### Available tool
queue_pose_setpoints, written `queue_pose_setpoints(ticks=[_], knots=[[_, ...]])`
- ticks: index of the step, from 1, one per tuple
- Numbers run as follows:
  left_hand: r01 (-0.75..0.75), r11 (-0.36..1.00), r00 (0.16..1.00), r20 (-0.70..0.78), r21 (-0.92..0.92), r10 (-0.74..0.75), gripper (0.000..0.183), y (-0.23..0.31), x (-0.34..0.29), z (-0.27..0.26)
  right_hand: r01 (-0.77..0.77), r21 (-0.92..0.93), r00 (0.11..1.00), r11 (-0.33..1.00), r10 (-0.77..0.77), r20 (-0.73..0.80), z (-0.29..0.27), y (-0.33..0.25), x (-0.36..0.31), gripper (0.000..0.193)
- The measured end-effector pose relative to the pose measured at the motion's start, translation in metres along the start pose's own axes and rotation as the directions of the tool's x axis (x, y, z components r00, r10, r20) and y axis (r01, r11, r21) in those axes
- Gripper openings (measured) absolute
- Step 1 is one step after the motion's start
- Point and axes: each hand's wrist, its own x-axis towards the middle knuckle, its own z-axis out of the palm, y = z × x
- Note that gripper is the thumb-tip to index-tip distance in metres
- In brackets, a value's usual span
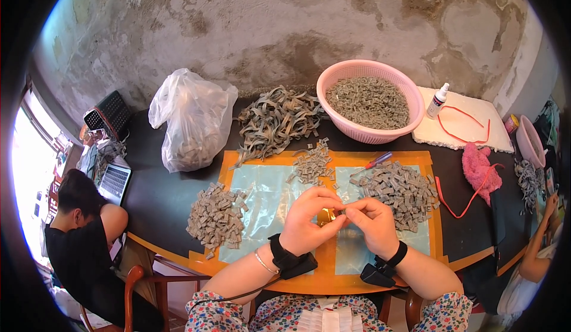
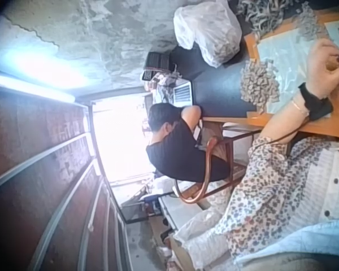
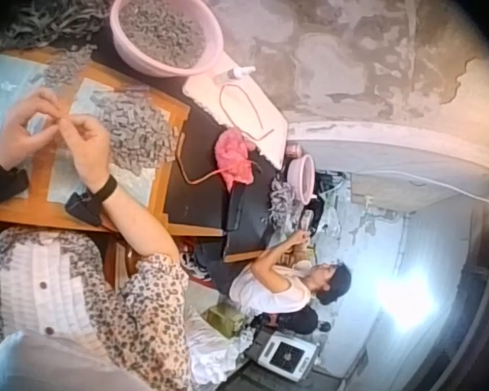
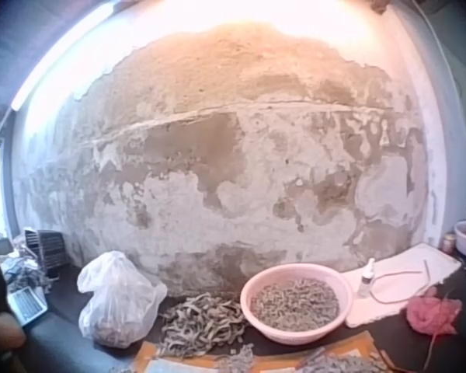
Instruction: The recorder is assembling small grey components, possibly shoe accessories or hardware.
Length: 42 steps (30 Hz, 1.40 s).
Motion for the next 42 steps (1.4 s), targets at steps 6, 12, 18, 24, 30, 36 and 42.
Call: queue_pose_setpoints(ticks=[6, 12, 18, 24, 30, 36, 42], knots=[[0.0, 1.0, 1.0, 0.019, 0.006, -0.001, 0.018, 0.003, 0.002, 0.0, -0.063, 0.093, 0.998, 0.994, 0.063, 0.001, -0.004, 0.004, 0.002, 0.016], [-0.001, 0.999, 1.0, 0.003, 0.047, 0.0, 0.019, 0.001, 0.0, 0.001, -0.11, 0.247, 0.994, 0.963, 0.111, 0.009, 0.001, 0.001, 0.004, 0.015], [0.019, 1.0, 0.999, 0.038, 0.02, -0.019, 0.018, 0.007, 0.002, 0.0, -0.101, 0.22, 0.995, 0.97, 0.099, 0.019, 0.0, 0.001, 0.002, 0.015], [-0.068, 0.995, 0.998, 0.004, 0.071, 0.068, 0.017, -0.001, -0.003, 0.001, -0.043, 0.013, 0.999, 0.999, 0.043, 0.006, -0.002, 0.0, 0.002, 0.015], [0.057, 0.998, 0.994, 0.096, 0.029, -0.059, 0.013, -0.007, -0.001, -0.004, -0.054, -0.035, 0.998, 0.998, 0.053, -0.028, -0.002, -0.001, 0.005, 0.017], [0.6, 0.502, 0.779, 0.311, -0.623, -0.545, 0.014, -0.019, -0.007, -0.002, -0.132, 0.091, 0.991, 0.987, 0.13, 0.028, -0.007, -0.004, 0.005, 0.02], [0.673, 0.13, 0.702, 0.573, -0.729, -0.422, 0.016, -0.022, -0.006, -0.007, -0.009, 0.044, 0.999, 0.999, 0.007, 0.036, -0.009, -0.011, 0.009, 0.015]])
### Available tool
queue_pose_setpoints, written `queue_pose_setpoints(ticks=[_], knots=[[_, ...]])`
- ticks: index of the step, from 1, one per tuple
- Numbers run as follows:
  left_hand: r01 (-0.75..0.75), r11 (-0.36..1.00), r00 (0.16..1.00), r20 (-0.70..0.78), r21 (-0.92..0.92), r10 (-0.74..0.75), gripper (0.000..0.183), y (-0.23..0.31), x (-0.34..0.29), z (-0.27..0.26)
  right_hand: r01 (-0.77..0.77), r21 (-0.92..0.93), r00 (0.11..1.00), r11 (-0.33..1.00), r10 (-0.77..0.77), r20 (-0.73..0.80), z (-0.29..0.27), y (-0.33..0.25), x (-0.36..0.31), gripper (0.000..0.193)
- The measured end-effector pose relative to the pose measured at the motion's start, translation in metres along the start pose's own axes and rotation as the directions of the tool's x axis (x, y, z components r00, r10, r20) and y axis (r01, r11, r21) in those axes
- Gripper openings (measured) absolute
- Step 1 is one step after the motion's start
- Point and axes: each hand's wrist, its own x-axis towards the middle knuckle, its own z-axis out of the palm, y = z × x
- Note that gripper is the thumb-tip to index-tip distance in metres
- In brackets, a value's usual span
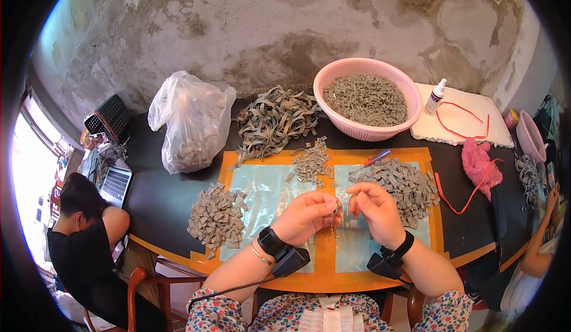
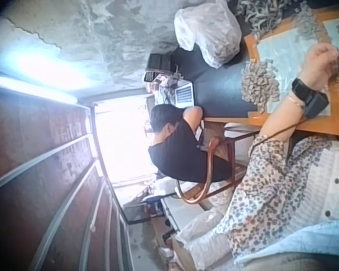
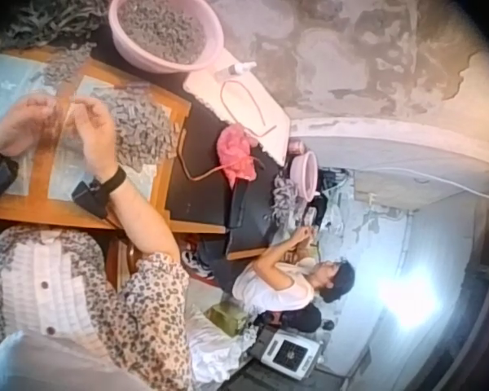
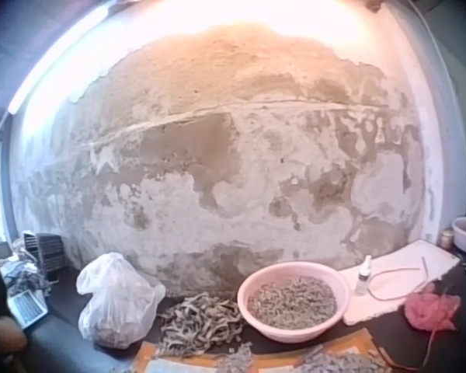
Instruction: The recorder is assembling small grey components, possibly shoe accessories or hardware.
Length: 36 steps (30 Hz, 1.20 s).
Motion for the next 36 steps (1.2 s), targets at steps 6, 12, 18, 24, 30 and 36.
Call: queue_pose_setpoints(ticks=[6, 12, 18, 24, 30, 36], knots=[[0.105, 0.994, 0.993, 0.058, 0.035, -0.107, 0.017, -0.002, 0.001, 0.001, 0.104, -0.177, 0.987, 0.979, -0.08, 0.138, 0.003, 0.006, -0.001, 0.01], [0.145, 0.989, 0.989, -0.035, 0.034, -0.143, 0.019, -0.006, 0.003, 0.0, 0.272, -0.47, 0.962, 0.84, -0.241, 0.126, -0.002, 0.005, 0.002, 0.004], [0.144, 0.988, 0.989, -0.052, 0.058, -0.141, 0.019, -0.006, 0.003, -0.001, 0.386, -0.651, 0.914, 0.654, -0.364, 0.177, -0.001, 0.001, 0.002, 0.004], [0.163, 0.986, 0.98, 0.111, 0.036, -0.166, 0.019, -0.003, 0.003, -0.004, -0.044, -0.082, 0.989, 0.996, 0.055, 0.137, -0.002, 0.006, 0.0, 0.009], [0.241, 0.97, 0.952, 0.188, 0.02, -0.241, 0.023, -0.001, 0.004, -0.006, -0.238, 0.179, 0.948, 0.955, 0.188, 0.256, -0.001, 0.002, -0.001, 0.014], [0.24, 0.971, 0.949, 0.211, -0.003, -0.234, 0.022, -0.003, 0.003, -0.008, -0.288, 0.255, 0.938, 0.923, 0.217, 0.272, -0.004, 0.002, 0.001, 0.015]])
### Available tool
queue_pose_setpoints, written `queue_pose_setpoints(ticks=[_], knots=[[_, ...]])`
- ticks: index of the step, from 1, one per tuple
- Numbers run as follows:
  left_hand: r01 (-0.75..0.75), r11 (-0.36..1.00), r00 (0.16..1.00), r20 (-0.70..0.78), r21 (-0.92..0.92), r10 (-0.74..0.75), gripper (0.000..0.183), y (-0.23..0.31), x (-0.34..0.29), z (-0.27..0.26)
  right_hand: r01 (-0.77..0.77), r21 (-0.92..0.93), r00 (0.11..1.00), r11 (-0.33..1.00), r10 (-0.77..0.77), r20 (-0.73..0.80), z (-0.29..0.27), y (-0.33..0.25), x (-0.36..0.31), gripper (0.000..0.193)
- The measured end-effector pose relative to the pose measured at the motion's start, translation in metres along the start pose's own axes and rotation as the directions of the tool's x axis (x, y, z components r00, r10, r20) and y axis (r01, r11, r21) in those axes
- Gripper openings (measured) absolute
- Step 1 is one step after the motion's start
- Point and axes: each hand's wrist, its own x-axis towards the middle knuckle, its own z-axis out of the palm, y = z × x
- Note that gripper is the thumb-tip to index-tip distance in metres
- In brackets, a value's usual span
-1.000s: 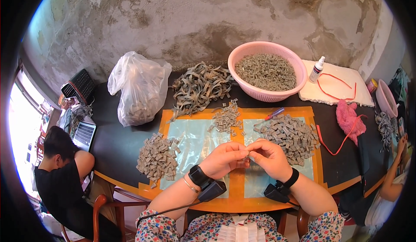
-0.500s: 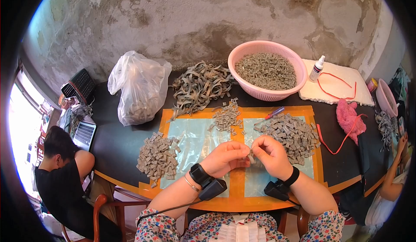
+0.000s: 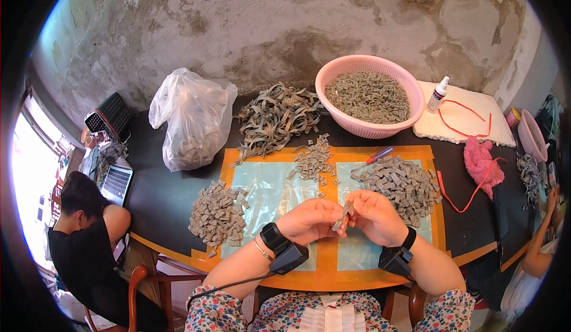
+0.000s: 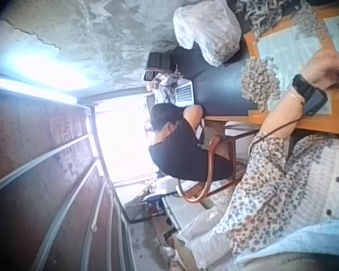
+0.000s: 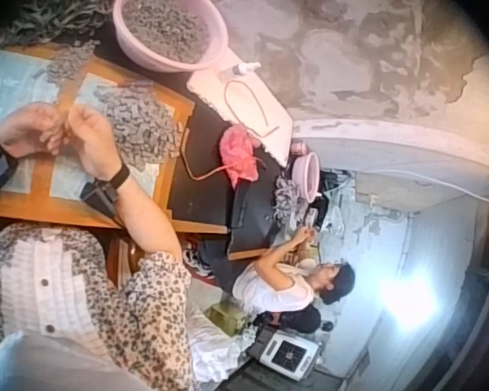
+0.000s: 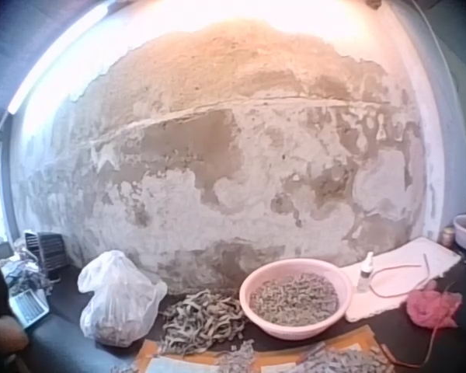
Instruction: The recorder is assembling small grey components, possibly shoe accessories or hardware.
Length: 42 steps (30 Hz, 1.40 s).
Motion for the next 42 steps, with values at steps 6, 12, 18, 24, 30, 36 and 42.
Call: queue_pose_setpoints(ticks=[6, 12, 18, 24, 30, 36, 42], knots=[[-0.048, 0.999, 0.999, -0.02, 0.001, 0.048, 0.02, 0.0, 0.0, 0.007, 0.017, -0.028, 0.998, 0.999, -0.019, -0.054, 0.004, 0.001, 0.0, 0.016], [-0.077, 0.997, 0.997, -0.006, -0.004, 0.077, 0.019, -0.004, 0.001, 0.007, -0.008, -0.004, 0.997, 1.0, 0.007, -0.078, 0.008, -0.003, -0.001, 0.013], [-0.043, 0.997, 0.999, -0.031, 0.066, 0.045, 0.023, -0.006, 0.002, 0.001, -0.016, -0.063, 0.998, 0.998, 0.013, -0.058, 0.001, 0.004, -0.001, 0.016], [0.018, 0.99, 1.0, 0.017, 0.142, -0.02, 0.018, -0.001, 0.001, -0.001, -0.029, -0.139, 0.999, 0.99, 0.025, -0.035, 0.0, 0.006, -0.001, 0.017], [-0.012, 1.0, 0.999, -0.043, 0.009, 0.012, 0.017, -0.002, 0.001, 0.006, 0.033, -0.127, 0.999, 0.991, -0.035, -0.018, 0.003, -0.001, -0.001, 0.015], [-0.074, 0.995, 0.997, -0.031, -0.061, 0.072, 0.012, -0.002, 0.002, 0.007, 0.117, -0.252, 0.993, 0.961, -0.118, 0.015, 0.001, -0.001, 0.0, 0.014], [-0.161, 0.982, 0.982, -0.083, 0.095, 0.169, 0.012, 0.002, 0.0, 0.01, 0.046, -0.252, 0.999, 0.967, -0.045, 0.008, -0.001, -0.006, -0.003, 0.012]])
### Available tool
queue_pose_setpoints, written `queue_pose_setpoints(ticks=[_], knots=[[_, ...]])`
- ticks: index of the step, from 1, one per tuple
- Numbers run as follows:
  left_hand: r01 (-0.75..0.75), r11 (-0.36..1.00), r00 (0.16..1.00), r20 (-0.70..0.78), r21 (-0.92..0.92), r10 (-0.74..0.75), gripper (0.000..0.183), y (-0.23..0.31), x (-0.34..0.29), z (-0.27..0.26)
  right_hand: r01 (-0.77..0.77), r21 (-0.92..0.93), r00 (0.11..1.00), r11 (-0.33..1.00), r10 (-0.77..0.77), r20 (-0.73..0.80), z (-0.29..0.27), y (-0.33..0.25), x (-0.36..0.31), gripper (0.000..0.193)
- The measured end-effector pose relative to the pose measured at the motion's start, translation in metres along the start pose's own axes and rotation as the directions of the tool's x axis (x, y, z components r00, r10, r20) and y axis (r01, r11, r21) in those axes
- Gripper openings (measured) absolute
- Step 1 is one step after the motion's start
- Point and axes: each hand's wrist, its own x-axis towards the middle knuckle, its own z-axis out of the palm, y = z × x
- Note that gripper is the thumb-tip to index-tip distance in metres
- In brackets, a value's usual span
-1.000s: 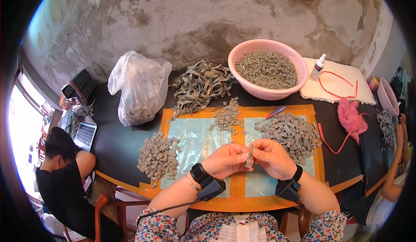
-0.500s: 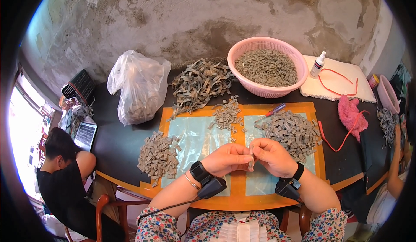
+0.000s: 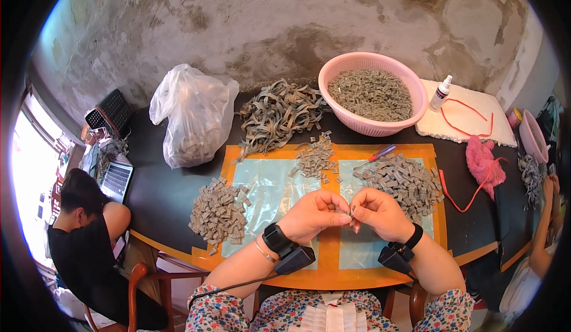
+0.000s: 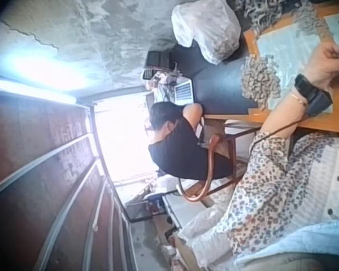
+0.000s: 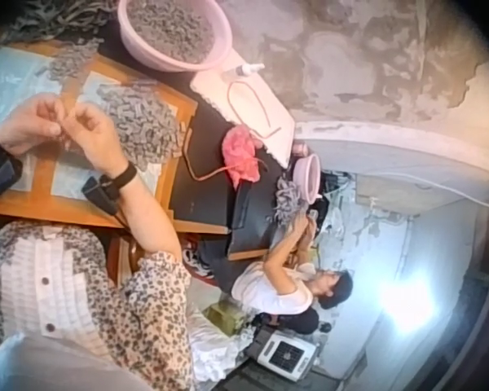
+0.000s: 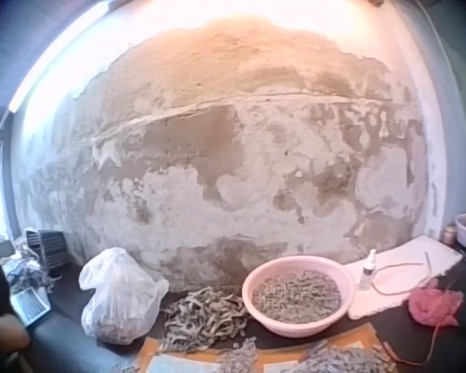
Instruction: The recorder is assembling small grey components, possibly shoe accessories or hardware.
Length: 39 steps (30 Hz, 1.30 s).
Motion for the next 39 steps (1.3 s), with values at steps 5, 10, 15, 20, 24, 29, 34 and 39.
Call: queue_pose_setpoints(ticks=[5, 10, 15, 20, 24, 29, 34, 39], knots=[[0.003, 0.977, 0.993, -0.12, 0.213, 0.023, 0.02, 0.002, 0.0, -0.007, -0.128, -0.006, 0.991, 0.992, 0.128, -0.03, -0.002, -0.005, 0.002, 0.011], [-0.001, 0.93, 0.97, -0.227, 0.366, 0.09, 0.023, 0.005, 0.0, -0.007, -0.139, -0.076, 0.986, 0.987, 0.131, -0.105, -0.005, -0.003, 0.005, 0.009], [-0.016, 0.921, 0.96, -0.252, 0.388, 0.123, 0.025, 0.006, 0.0, -0.004, -0.131, -0.097, 0.984, 0.987, 0.117, -0.132, -0.005, -0.002, 0.005, 0.013], [-0.04, 0.924, 0.962, -0.236, 0.38, 0.139, 0.025, 0.008, 0.0, -0.001, -0.075, -0.105, 0.988, 0.992, 0.06, -0.139, -0.007, 0.001, 0.005, 0.015], [-0.013, 0.961, 0.978, -0.199, 0.276, 0.07, 0.023, 0.007, 0.001, 0.003, 0.006, 0.023, 0.997, 1.0, -0.004, -0.082, -0.008, 0.006, 0.004, 0.015], [-0.148, 0.952, 0.962, -0.184, 0.268, 0.202, 0.019, 0.006, -0.003, 0.009, 0.061, 0.192, 0.997, 0.979, -0.052, -0.051, -0.002, 0.005, 0.003, 0.018], [-0.233, 0.876, 0.938, -0.139, 0.422, 0.317, 0.02, -0.002, -0.005, 0.017, 0.021, 0.334, 1.0, 0.942, -0.015, -0.021, -0.006, 0.011, 0.0, 0.012], [-0.277, 0.623, 0.902, -0.025, 0.732, 0.431, 0.019, -0.003, -0.007, 0.013, -0.031, 0.334, 0.999, 0.942, 0.014, 0.051, -0.005, 0.01, 0.0, 0.012]])
